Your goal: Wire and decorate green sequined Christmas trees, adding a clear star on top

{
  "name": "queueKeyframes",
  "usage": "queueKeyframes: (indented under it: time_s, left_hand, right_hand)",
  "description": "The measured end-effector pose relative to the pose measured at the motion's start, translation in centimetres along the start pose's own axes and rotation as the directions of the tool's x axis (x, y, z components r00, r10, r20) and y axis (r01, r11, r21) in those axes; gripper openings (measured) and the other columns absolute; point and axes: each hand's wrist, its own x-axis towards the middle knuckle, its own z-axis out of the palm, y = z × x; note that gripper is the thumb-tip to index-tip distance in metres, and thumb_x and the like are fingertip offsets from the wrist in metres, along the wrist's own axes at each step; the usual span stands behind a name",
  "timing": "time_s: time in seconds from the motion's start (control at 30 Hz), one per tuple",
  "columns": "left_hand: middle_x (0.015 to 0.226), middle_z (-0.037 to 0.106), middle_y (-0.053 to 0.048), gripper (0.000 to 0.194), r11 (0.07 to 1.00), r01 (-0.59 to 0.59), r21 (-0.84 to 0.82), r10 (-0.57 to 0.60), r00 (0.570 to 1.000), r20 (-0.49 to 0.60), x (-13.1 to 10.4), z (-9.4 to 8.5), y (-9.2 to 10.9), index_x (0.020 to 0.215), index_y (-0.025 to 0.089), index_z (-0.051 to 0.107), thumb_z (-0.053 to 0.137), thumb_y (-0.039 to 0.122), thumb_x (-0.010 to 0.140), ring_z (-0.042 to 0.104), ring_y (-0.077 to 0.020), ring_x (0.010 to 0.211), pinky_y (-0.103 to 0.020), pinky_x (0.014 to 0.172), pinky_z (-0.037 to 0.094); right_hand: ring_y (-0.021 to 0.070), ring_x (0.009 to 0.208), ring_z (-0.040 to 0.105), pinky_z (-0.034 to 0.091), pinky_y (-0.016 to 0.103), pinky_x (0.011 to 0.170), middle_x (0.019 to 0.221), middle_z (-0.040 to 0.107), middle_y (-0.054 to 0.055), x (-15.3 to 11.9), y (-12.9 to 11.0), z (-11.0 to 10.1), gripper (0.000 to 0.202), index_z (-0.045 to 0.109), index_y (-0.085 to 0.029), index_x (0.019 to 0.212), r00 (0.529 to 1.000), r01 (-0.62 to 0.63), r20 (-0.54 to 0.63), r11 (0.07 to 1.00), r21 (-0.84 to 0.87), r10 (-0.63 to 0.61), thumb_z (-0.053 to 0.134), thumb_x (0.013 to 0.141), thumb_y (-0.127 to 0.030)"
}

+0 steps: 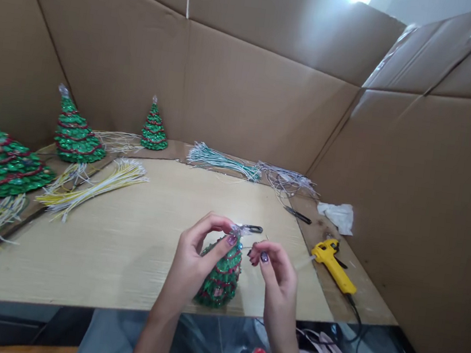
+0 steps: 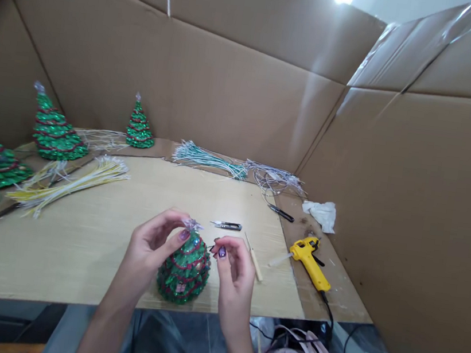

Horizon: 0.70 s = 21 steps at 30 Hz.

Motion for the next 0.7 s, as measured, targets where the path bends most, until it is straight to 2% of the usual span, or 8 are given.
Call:
queueKeyframes:
  time_s: [0.27, 0.53, 0.7]
  left_hand:
    - [0.097, 0.064, 0.002, 0.007, 0.989, 0.031, -0.143, -0.027, 0.999, 0.031, 0.0, 0.1, -0.4, 0.097, 0.027, 0.072, 0.071, 0.025, 0.091, 0.060, -0.0104, 0.092, -0.013, 0.082, 0.047]
    - [0.095, 0.063, 0.000, 0.009, 0.983, 0.022, -0.180, -0.010, 0.998, 0.067, 0.2, -0.3, -0.6, 0.098, 0.027, 0.073, 0.070, 0.024, 0.090, 0.059, -0.0116, 0.091, -0.015, 0.080, 0.048]
    - [0.093, 0.062, 0.000, 0.007, 0.984, 0.035, -0.175, -0.028, 0.999, 0.040, 0.2, -0.2, -0.4, 0.094, 0.027, 0.073, 0.072, 0.025, 0.088, 0.058, -0.0117, 0.090, -0.016, 0.078, 0.048]
  right_hand:
    - [0.0165, 0.082, 0.059, 0.047, 0.028, 0.077, 0.085, 0.063, 0.001, -1.0, 1.6, -1.0, 0.014, 0.067, -0.024, 0.098, 0.994, -0.106, -0.024, 0.993, 0.048, 0.107, 0.057, 0.100, -0.035]
    - [0.0136, 0.082, 0.059, 0.047, 0.025, 0.077, 0.086, 0.063, -0.001, -0.8, 2.2, -1.4, 0.013, 0.068, -0.026, 0.099, 0.991, -0.121, -0.041, 0.990, 0.077, 0.125, 0.057, 0.100, -0.032]
    - [0.0130, 0.082, 0.058, 0.047, 0.024, 0.078, 0.086, 0.063, -0.001, -0.9, 2.5, -1.5, 0.013, 0.067, -0.026, 0.098, 0.989, -0.140, -0.037, 0.988, 0.072, 0.143, 0.056, 0.101, -0.031]
